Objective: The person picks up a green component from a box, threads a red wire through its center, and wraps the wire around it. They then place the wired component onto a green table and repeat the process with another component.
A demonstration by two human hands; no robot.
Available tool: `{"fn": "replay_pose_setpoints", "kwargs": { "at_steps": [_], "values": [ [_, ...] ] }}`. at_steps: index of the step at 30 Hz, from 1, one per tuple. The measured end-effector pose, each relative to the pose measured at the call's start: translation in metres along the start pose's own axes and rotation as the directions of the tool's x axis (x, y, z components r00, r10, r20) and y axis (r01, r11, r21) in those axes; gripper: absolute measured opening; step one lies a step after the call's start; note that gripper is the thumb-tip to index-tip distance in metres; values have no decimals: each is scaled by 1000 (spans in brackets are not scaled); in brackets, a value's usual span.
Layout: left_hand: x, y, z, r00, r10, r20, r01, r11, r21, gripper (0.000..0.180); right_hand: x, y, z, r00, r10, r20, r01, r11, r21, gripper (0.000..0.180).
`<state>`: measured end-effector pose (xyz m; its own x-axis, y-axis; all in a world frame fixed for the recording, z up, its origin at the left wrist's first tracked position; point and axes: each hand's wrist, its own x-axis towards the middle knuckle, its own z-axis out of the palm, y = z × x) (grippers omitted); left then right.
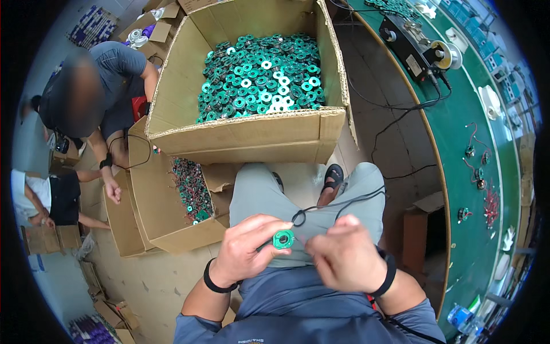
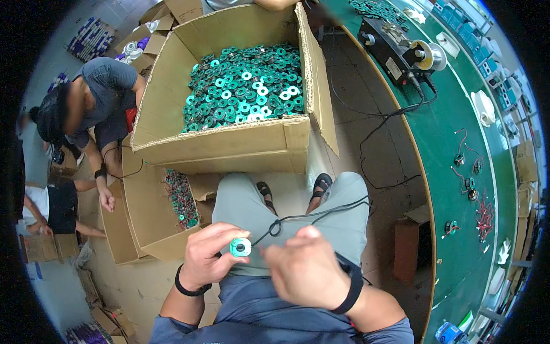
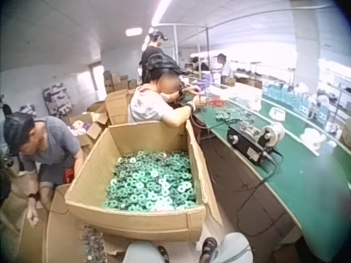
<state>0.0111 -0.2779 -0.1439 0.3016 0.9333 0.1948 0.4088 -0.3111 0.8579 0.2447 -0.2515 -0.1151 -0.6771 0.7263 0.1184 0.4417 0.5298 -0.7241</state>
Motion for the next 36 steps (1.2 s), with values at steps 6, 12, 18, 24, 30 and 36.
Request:
{"fn": "replay_pose_setpoints", "kwargs": {
  "at_steps": [6, 12, 18, 24, 30, 36],
  "values": [
    [-2, 5, -5, 996, 91, -19, -88, 986, 139, 41, 1, -7, 0, 999, -19, 37, 22, 998, -57, 8],
    [-8, 6, 1, 988, 148, 46, -153, 978, 141, 44, -5, -10, 0, 998, -12, 59, 17, 996, -84, 5],
    [-11, 1, -1, 981, 169, 90, -179, 978, 108, 46, 6, -16, 0, 999, -31, 29, 30, 999, 27, 8],
    [-16, -2, -2, 974, 211, 87, -221, 967, 127, 46, 7, -20, 9, 1000, -23, -9, 23, 999, 25, 8],
    [-24, -12, 3, 972, 232, 48, -237, 956, 172, 48, 4, -15, 18, 999, -46, 10, 46, 999, 22, 10],
    [-23, -13, 8, 958, 269, 101, -280, 953, 113, 47, 4, -21, 9, 994, -111, 24, 109, 993, 43, 11]
  ]
}}
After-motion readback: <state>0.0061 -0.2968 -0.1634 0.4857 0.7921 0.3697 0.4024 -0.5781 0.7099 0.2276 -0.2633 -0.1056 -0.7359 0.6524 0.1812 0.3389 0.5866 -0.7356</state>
